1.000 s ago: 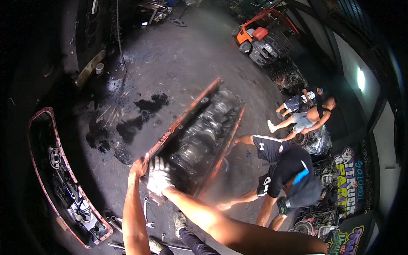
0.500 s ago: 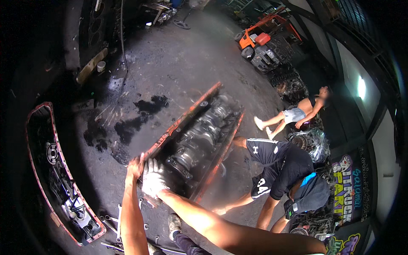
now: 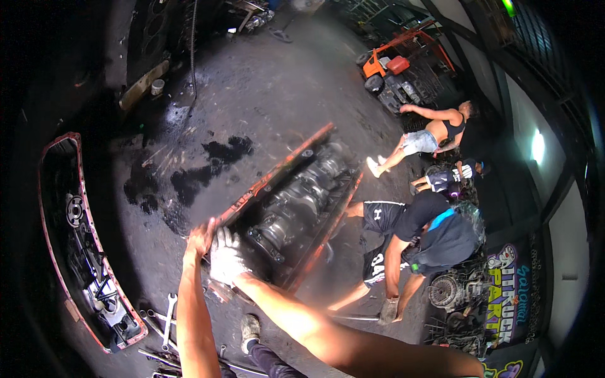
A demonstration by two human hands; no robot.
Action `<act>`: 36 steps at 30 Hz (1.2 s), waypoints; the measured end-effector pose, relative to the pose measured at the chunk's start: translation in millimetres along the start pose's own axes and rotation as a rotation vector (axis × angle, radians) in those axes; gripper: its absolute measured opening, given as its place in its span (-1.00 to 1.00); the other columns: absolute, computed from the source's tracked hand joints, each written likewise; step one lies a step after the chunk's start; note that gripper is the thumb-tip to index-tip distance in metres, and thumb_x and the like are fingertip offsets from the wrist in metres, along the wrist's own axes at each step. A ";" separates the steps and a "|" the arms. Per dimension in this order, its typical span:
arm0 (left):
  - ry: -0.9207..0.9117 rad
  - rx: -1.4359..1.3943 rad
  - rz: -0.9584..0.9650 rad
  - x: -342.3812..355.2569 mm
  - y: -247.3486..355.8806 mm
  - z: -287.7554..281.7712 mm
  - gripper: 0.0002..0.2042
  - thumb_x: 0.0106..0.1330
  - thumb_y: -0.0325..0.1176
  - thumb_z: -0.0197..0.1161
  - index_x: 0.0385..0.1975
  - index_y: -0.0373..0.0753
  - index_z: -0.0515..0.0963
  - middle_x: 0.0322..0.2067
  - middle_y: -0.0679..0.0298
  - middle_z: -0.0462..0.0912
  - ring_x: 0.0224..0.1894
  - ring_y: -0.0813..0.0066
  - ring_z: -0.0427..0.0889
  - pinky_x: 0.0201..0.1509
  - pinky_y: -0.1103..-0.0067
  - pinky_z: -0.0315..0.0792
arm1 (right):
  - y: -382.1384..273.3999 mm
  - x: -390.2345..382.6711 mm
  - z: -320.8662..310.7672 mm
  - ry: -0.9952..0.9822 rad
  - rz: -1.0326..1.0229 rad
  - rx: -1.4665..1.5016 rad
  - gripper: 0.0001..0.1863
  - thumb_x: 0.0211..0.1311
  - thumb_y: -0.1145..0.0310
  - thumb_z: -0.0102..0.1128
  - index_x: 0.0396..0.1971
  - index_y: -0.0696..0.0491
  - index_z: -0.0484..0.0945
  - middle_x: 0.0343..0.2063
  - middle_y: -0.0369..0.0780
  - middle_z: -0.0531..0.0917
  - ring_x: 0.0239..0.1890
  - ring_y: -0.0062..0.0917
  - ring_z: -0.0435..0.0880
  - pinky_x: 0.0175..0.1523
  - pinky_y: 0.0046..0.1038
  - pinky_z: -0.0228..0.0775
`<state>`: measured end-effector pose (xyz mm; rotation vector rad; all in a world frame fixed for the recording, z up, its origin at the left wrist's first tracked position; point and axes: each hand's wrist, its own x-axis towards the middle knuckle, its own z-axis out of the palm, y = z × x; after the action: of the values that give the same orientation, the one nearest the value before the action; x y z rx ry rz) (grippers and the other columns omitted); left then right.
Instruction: The person uses a long metal bar to rotate and align the crankshaft within an engine block, then wipes the end of the shaft with a cloth.
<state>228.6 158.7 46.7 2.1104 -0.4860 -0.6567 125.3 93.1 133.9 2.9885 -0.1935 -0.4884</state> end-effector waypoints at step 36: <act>-0.120 -0.241 0.003 8.1 -18.7 3.9 -0.13 0.33 0.32 -0.07 0.27 -0.50 0.29 0.30 -0.23 0.26 0.40 -0.06 0.16 0.47 0.34 0.01 | 5.1 -18.2 -43.5 0.034 -0.145 -0.085 -0.09 0.11 -0.16 0.07 0.15 0.43 0.37 0.23 0.24 0.32 0.32 0.15 0.23 0.40 0.14 -0.09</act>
<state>234.6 162.4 27.2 1.8514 -0.4521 -0.8020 121.7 94.4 181.1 2.9384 0.0459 -0.4470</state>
